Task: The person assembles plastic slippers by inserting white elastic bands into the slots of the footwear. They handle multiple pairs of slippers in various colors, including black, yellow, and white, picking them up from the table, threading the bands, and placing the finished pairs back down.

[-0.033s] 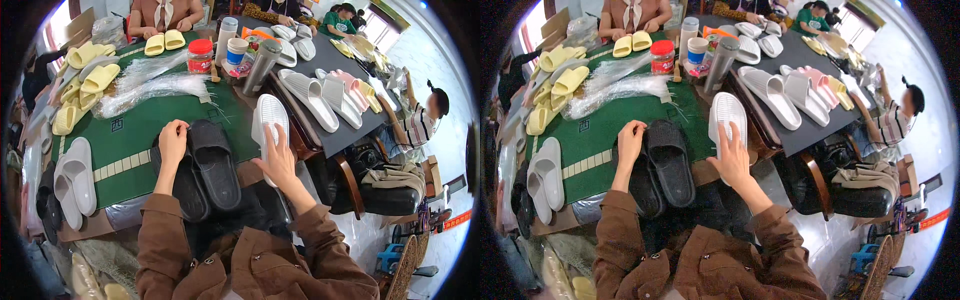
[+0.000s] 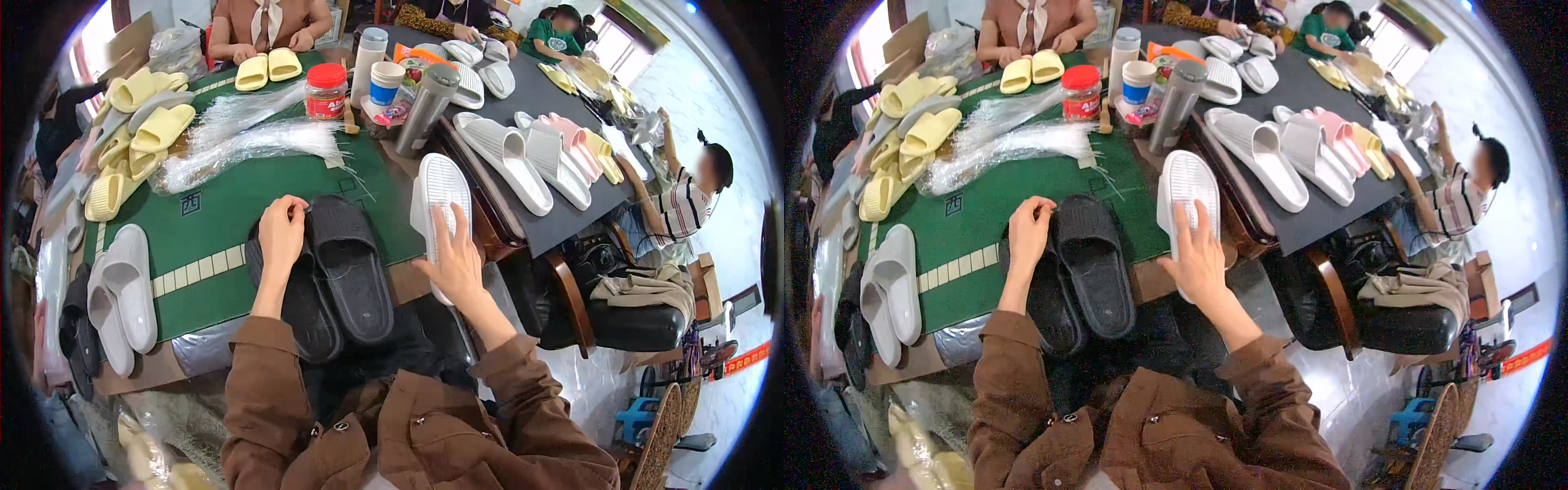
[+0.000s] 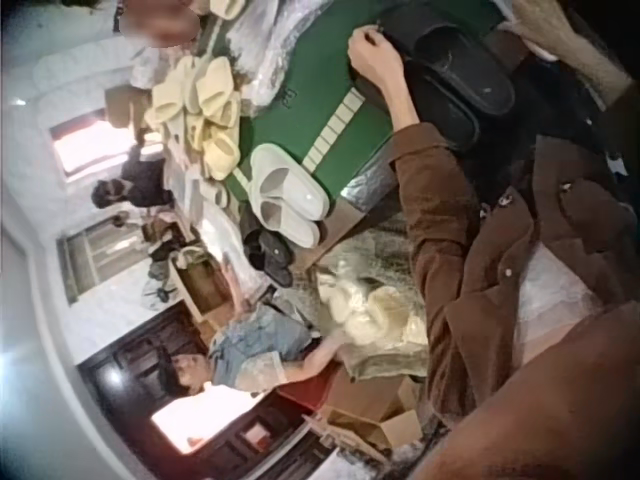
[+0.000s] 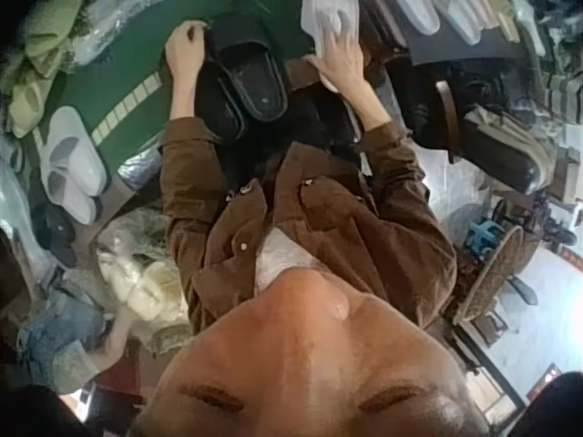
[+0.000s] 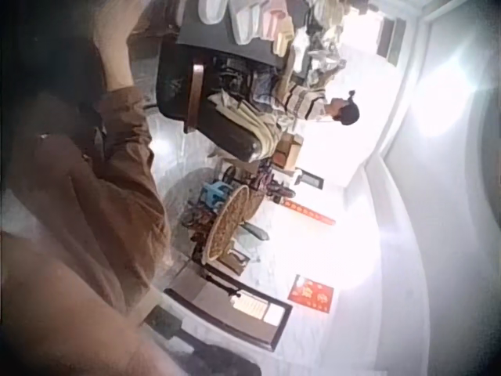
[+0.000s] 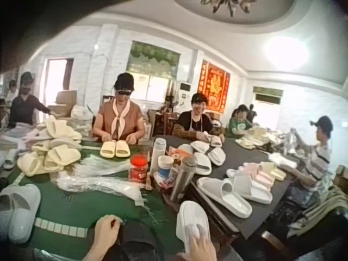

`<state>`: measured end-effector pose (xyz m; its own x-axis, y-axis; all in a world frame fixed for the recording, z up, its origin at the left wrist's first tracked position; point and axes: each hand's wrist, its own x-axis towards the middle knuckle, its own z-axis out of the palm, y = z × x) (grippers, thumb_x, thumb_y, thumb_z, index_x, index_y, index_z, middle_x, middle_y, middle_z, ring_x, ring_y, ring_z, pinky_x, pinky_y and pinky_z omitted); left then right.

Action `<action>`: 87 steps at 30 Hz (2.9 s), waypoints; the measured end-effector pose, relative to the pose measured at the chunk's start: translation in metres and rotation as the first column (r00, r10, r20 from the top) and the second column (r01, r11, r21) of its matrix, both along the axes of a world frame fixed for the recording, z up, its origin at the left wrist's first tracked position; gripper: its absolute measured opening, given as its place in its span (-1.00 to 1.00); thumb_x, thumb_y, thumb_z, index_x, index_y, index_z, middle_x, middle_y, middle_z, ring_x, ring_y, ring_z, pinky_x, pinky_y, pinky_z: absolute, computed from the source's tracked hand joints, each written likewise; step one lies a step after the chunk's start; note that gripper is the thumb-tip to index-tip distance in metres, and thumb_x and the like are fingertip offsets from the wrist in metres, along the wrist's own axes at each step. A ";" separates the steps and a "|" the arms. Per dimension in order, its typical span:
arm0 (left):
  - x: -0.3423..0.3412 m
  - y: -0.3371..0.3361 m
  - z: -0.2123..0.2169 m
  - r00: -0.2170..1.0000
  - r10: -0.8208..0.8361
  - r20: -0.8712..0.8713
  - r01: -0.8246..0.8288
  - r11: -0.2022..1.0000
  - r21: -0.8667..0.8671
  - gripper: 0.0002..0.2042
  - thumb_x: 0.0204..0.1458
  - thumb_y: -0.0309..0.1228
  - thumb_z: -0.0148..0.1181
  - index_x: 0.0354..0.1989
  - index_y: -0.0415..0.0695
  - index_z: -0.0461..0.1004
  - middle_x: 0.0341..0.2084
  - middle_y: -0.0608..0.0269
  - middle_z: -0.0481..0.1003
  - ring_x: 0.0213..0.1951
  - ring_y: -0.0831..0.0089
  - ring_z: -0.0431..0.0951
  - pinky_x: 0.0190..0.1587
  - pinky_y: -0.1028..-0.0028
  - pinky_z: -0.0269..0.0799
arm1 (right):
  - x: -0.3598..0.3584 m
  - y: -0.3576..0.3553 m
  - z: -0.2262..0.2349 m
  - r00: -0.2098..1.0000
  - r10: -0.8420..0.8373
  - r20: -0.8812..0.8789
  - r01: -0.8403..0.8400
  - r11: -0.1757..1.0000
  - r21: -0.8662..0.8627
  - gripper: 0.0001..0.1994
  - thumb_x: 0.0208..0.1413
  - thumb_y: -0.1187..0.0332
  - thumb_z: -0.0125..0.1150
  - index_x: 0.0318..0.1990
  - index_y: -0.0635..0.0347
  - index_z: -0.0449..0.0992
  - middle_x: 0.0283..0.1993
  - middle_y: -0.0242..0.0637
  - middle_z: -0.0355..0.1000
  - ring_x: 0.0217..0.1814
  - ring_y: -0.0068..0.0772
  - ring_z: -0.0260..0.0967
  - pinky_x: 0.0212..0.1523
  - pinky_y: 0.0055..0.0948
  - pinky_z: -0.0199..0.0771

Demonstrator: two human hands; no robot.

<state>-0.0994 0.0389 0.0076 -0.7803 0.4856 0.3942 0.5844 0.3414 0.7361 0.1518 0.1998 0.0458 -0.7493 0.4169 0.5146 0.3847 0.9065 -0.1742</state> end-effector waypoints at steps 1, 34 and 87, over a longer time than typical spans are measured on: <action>0.001 0.000 0.000 1.000 -0.002 0.008 0.002 1.000 0.006 -0.86 0.11 -0.47 0.05 -0.31 -0.26 0.51 -0.42 0.11 0.54 -0.36 0.32 0.53 -0.28 0.40 0.40 | 0.003 0.002 -0.006 1.000 -0.015 -0.013 0.015 0.999 0.035 -0.22 -0.16 0.33 0.39 0.28 0.12 0.14 0.21 0.00 0.15 -0.21 0.11 0.45 -0.24 -0.09 0.51; 0.064 -0.021 0.085 0.970 -0.143 -0.196 0.189 0.952 0.240 -0.93 0.07 -0.55 0.10 -0.32 -0.22 0.50 -0.39 0.12 0.48 -0.28 0.18 0.48 -0.22 0.30 0.37 | 0.010 0.173 0.065 0.960 -0.232 -0.157 0.259 0.948 0.185 -0.70 0.07 0.20 0.22 -0.11 0.17 0.51 -0.17 -0.13 0.43 -0.15 -0.04 0.42 -0.15 -0.18 0.40; -0.060 -0.280 -0.009 0.860 0.304 -0.409 -0.497 0.680 -0.539 -0.60 0.16 -0.42 -0.01 0.20 -0.07 0.32 0.20 -0.20 0.23 0.15 -0.05 0.31 0.20 0.15 0.20 | -0.063 -0.034 -0.007 0.992 0.104 0.064 -0.056 0.854 -0.517 -0.64 -0.03 0.20 0.23 -0.47 0.45 0.46 -0.50 0.11 0.45 -0.47 0.00 0.46 -0.39 -0.16 0.43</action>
